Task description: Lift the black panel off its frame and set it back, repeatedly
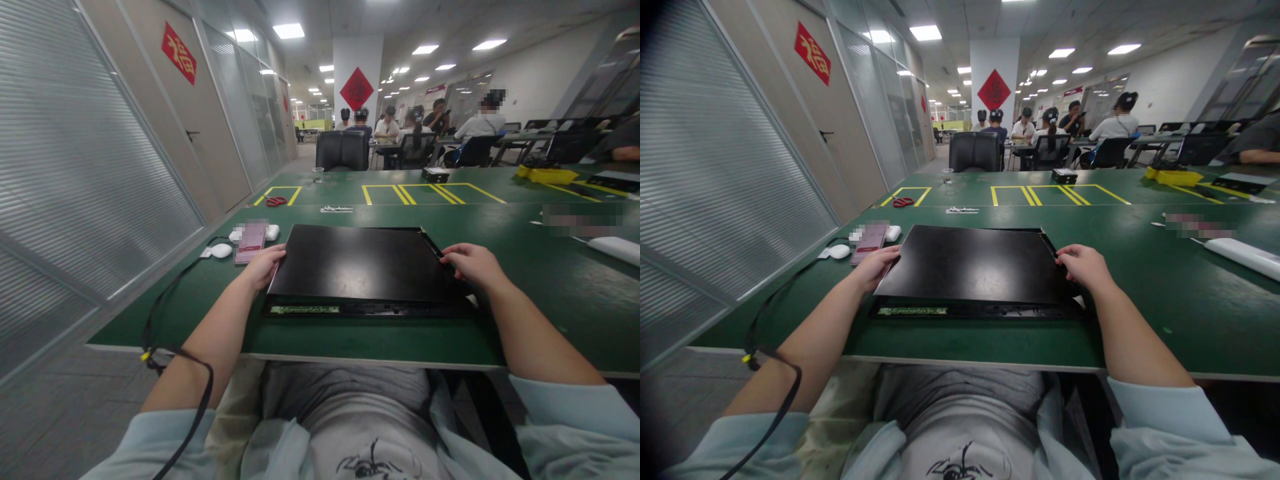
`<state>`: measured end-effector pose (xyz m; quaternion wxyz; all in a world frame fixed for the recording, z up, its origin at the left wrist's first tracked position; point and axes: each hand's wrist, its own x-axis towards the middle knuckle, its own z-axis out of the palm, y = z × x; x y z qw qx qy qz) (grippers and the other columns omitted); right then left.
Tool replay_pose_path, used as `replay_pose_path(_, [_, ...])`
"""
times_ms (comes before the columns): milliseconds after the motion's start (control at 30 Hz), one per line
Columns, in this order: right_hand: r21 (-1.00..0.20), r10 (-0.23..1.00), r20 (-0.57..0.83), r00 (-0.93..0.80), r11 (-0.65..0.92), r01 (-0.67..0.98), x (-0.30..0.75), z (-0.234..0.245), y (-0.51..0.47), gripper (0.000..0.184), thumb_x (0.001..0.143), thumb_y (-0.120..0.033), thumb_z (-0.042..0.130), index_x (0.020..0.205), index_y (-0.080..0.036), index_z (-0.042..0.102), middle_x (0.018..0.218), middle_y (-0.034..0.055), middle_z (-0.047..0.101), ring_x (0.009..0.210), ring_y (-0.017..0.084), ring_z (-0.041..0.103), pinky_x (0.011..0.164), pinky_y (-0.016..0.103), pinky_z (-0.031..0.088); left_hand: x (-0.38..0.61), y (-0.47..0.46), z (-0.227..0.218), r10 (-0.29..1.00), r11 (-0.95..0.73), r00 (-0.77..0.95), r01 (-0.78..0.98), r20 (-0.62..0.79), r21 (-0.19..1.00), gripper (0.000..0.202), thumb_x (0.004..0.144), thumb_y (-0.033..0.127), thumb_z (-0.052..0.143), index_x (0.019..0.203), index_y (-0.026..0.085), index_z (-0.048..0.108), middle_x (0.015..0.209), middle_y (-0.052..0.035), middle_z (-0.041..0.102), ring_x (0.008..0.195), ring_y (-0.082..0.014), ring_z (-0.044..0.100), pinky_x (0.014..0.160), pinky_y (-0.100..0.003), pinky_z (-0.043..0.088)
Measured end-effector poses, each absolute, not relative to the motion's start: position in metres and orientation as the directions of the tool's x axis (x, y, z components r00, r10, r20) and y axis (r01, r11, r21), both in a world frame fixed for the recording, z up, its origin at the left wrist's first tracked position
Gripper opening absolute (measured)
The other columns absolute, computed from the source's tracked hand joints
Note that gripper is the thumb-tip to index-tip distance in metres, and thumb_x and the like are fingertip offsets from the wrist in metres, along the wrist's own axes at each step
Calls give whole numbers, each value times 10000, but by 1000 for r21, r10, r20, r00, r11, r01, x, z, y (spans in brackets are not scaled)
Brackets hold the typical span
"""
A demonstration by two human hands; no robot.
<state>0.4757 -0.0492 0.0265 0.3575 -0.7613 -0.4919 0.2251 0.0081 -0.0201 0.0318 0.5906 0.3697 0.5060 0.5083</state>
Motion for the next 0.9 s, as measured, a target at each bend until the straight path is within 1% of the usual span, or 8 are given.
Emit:
replay_pose_path(167, [-755, 912, 34, 409, -244, 608, 478, 24, -48, 240, 716, -233, 637, 927, -191, 744, 853, 73, 777, 456, 127, 563, 443, 256, 467, 7, -18, 28, 977, 207, 0, -217, -212, 954, 395, 786, 60, 693, 1178, 105, 702, 912, -108, 800, 756, -218, 770, 632, -282, 597])
replay_pose_path(267, [-751, 915, 22, 404, -252, 611, 480, 22, -47, 255, 725, -229, 632, 951, -189, 744, 883, 71, 777, 448, 121, 556, 451, 265, 465, 6, -18, 27, 978, 203, -3, -201, -208, 958, 373, 777, 75, 710, 1146, 112, 678, 863, -87, 787, 701, -199, 753, 616, -273, 583])
replay_pose_path(433, [-719, 913, 10, 407, -277, 638, 479, 25, -48, 263, 735, -255, 654, 965, -181, 757, 666, 44, 708, 452, 154, 573, 477, 280, 471, 7, -21, 26, 978, 195, -48, -117, -201, 974, 315, 743, 87, 722, 1038, 161, 643, 719, -18, 735, 573, -174, 694, 578, -280, 569])
replay_pose_path(533, [-697, 907, -2, 421, -303, 649, 477, 27, -49, 263, 736, -276, 661, 956, -179, 766, 506, 17, 610, 454, 180, 583, 481, 286, 472, 8, -20, 23, 982, 166, -80, -73, -172, 983, 334, 675, 113, 792, 972, 174, 653, 702, -9, 721, 630, -192, 710, 636, -305, 582])
replay_pose_path(633, [-692, 906, -5, 423, -308, 653, 476, 28, -50, 260, 737, -281, 660, 952, -183, 769, 463, 8, 576, 448, 187, 582, 476, 288, 468, 6, -17, 19, 988, 81, -128, -28, -84, 996, 374, 594, 161, 871, 921, 161, 690, 830, -57, 764, 819, -232, 747, 782, -346, 594])
replay_pose_path(700, [-692, 905, -6, 425, -310, 652, 476, 28, -51, 260, 736, -283, 670, 957, -189, 770, 448, 2, 560, 447, 188, 579, 474, 286, 463, 3, -15, 17, 988, 12, -153, 46, -4, 999, 387, 564, 210, 903, 904, 160, 725, 1016, -105, 781, 993, -274, 741, 911, -388, 574])
replay_pose_path(800, [-691, 906, -4, 424, -309, 653, 477, 28, -50, 255, 743, -290, 674, 960, -192, 767, 457, 2, 562, 453, 188, 580, 475, 287, 458, -1, -14, 15, 977, -65, -182, 242, 112, 968, 343, 560, 272, 921, 849, 171, 767, 1304, -153, 705, 1236, -341, 651, 1078, -436, 488])
replay_pose_path(900, [-699, 907, -11, 420, -307, 646, 479, 27, -48, 245, 750, -266, 661, 964, -195, 758, 552, 20, 636, 463, 171, 580, 487, 285, 463, -3, -14, 13, 974, -78, -169, 388, 154, 918, 305, 580, 323, 924, 798, 172, 773, 1433, -167, 619, 1304, -369, 602, 1123, -432, 455])
